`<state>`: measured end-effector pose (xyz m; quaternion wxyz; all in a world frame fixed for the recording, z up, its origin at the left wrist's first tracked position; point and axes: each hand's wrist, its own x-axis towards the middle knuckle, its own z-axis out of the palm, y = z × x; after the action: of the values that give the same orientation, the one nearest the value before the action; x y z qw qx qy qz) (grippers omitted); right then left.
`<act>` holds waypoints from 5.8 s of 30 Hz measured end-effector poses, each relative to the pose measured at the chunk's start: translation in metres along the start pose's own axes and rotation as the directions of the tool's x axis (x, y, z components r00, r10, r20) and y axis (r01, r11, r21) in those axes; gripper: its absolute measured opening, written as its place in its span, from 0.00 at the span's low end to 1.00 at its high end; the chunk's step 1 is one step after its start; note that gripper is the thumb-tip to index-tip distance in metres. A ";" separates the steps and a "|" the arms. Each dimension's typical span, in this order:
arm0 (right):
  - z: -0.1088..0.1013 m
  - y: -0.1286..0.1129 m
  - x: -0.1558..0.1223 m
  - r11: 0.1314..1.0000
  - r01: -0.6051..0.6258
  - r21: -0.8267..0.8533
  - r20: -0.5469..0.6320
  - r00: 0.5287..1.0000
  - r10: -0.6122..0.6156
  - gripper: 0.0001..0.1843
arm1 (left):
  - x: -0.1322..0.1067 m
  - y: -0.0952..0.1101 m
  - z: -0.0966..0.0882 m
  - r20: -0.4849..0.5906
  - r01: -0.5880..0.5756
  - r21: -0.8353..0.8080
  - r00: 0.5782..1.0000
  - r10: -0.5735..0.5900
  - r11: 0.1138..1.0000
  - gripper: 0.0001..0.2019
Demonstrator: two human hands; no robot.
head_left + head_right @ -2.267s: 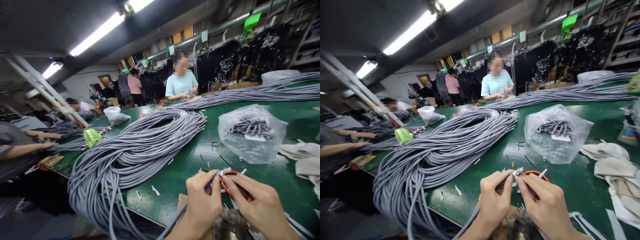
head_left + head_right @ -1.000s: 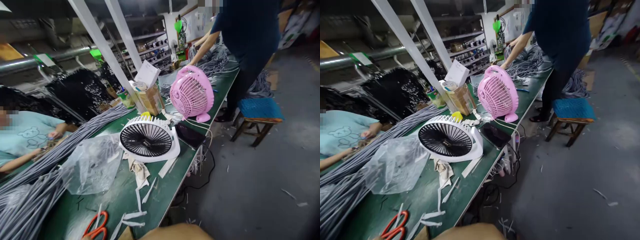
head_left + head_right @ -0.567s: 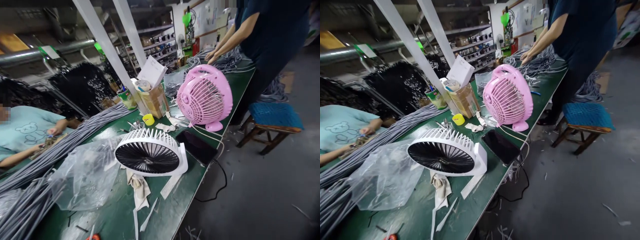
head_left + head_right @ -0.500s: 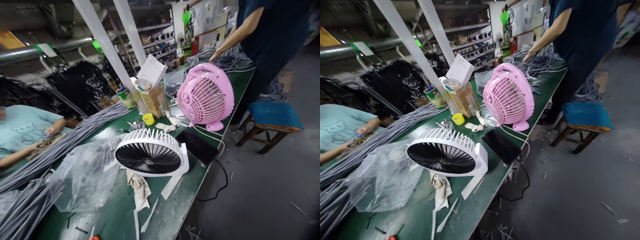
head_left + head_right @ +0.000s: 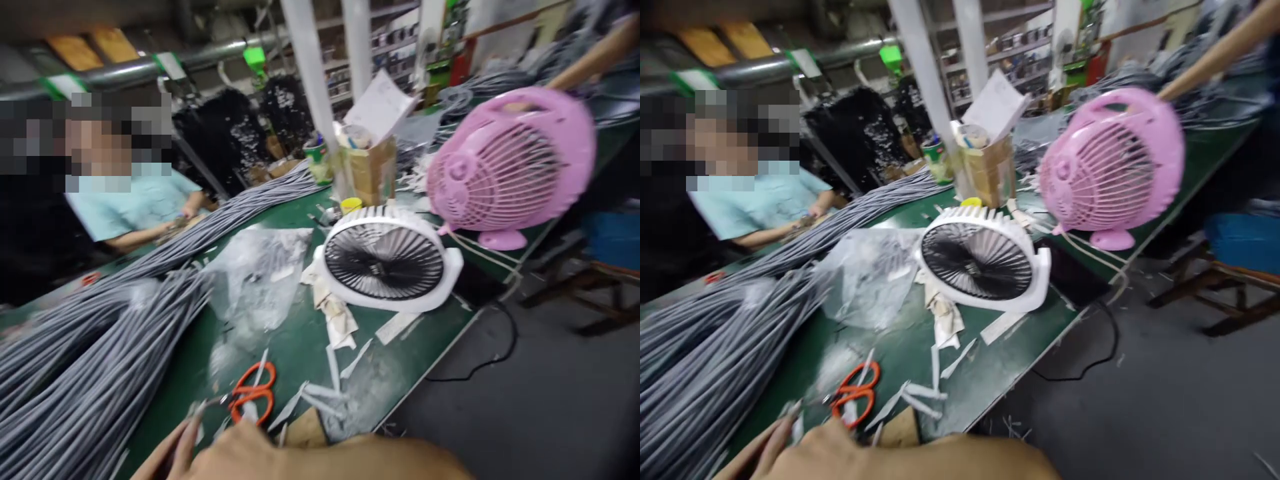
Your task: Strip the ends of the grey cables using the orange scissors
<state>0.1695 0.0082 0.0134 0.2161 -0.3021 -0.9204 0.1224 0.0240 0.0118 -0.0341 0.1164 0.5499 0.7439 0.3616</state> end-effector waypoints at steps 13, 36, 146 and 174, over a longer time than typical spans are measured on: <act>0.036 0.002 0.016 0.945 -0.208 0.253 -0.433 0.849 0.303 0.10 | -0.025 -0.016 -0.044 -0.183 -0.272 -0.317 0.957 0.223 0.908 0.08; 0.043 -0.007 0.020 0.872 -0.171 0.458 -0.289 0.899 0.328 0.08 | -0.034 -0.020 -0.050 -0.245 -0.477 -0.257 0.873 0.421 0.841 0.11; 0.025 -0.034 0.049 -0.040 0.000 0.999 0.014 0.939 0.344 0.20 | -0.023 -0.019 -0.058 0.154 0.149 -0.934 0.988 -0.011 0.325 0.13; 0.036 -0.026 0.052 0.707 -0.226 0.670 -0.199 0.863 0.464 0.11 | -0.040 -0.017 -0.057 -0.362 -0.374 -0.214 0.888 0.282 0.903 0.06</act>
<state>0.1023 0.0158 0.0080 0.4380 -0.3990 -0.6973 0.4033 -0.0065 -0.0504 -0.0140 0.0058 0.5803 0.5899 0.5615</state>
